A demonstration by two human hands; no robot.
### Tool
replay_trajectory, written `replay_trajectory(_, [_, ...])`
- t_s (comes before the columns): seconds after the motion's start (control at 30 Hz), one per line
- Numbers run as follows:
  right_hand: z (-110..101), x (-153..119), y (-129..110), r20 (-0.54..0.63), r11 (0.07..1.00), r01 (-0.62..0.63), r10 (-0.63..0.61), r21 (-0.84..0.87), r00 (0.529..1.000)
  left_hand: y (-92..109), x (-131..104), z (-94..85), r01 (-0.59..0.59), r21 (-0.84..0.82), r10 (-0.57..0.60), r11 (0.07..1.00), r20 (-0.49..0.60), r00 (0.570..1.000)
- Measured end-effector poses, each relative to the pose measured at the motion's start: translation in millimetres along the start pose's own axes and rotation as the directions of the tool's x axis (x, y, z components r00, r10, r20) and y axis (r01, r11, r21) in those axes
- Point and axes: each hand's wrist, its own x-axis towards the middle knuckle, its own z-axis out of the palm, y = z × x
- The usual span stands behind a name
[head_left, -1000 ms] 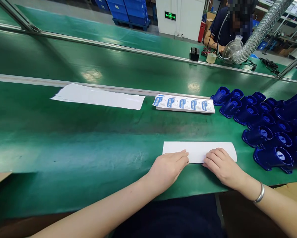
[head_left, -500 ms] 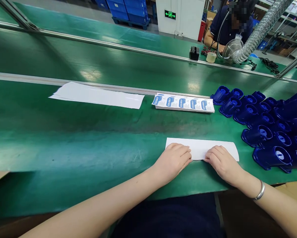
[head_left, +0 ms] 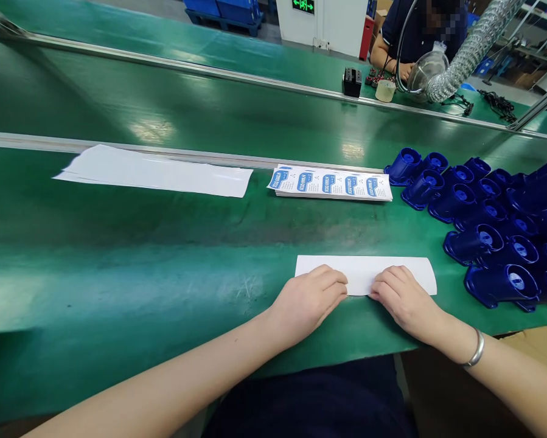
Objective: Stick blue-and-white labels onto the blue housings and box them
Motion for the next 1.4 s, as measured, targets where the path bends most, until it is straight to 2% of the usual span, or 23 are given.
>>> replay_trajectory(0.13, [0,6,0,0.051,0.990,-0.127,0.125,0.054,0.991,0,14,-3.7,0.272,-0.191,-0.258,0.943,0.094,0.962])
replay_trajectory(0.23, [2,10,2,0.060,0.987,-0.158,0.156,0.025,0.986,-5,25,-4.8,0.365,-0.228,-0.333,0.903,0.167,0.928])
replay_trajectory(0.4, [5,8,12,0.010,0.973,-0.228,0.229,-0.034,0.973,-14,34,-7.4,0.354,-0.210,-0.308,0.911,0.223,0.925])
replay_trajectory(0.53, [0,4,13,0.005,0.969,-0.202,0.204,0.139,0.979,-18,36,-10.2,0.374,-0.221,-0.299,0.901,0.308,0.903])
replay_trajectory(0.67, [-3,6,7,0.030,0.961,-0.174,0.171,0.217,0.985,-18,35,-8.7,0.367,-0.219,-0.300,0.904,0.286,0.910])
replay_trajectory(0.73, [-2,9,7,0.037,0.960,-0.178,0.174,0.215,0.984,-17,36,-7.0,0.377,-0.194,-0.316,0.906,0.284,0.905])
replay_trajectory(0.93, [1,14,8,0.035,0.969,-0.217,0.214,0.121,0.976,-10,47,-3.1,0.437,-0.083,-0.386,0.895,0.346,0.855])
replay_trajectory(1.07, [2,15,7,0.021,0.968,-0.248,0.248,0.035,0.969,-12,51,-11.4,0.425,-0.075,-0.368,0.902,0.379,0.849])
replay_trajectory(1.17, [3,14,7,0.014,0.971,-0.239,0.239,0.008,0.971,-19,40,-26.5,0.412,-0.096,-0.342,0.906,0.406,0.847])
replay_trajectory(1.27, [5,13,8,0.007,0.976,-0.218,0.218,0.000,0.976,-25,19,-39.8,0.439,-0.126,-0.361,0.889,0.395,0.845])
replay_trajectory(1.4, [6,12,10,-0.006,0.977,-0.211,0.211,0.019,0.977,-26,0,-43.8,0.478,-0.168,-0.405,0.862,0.340,0.849])
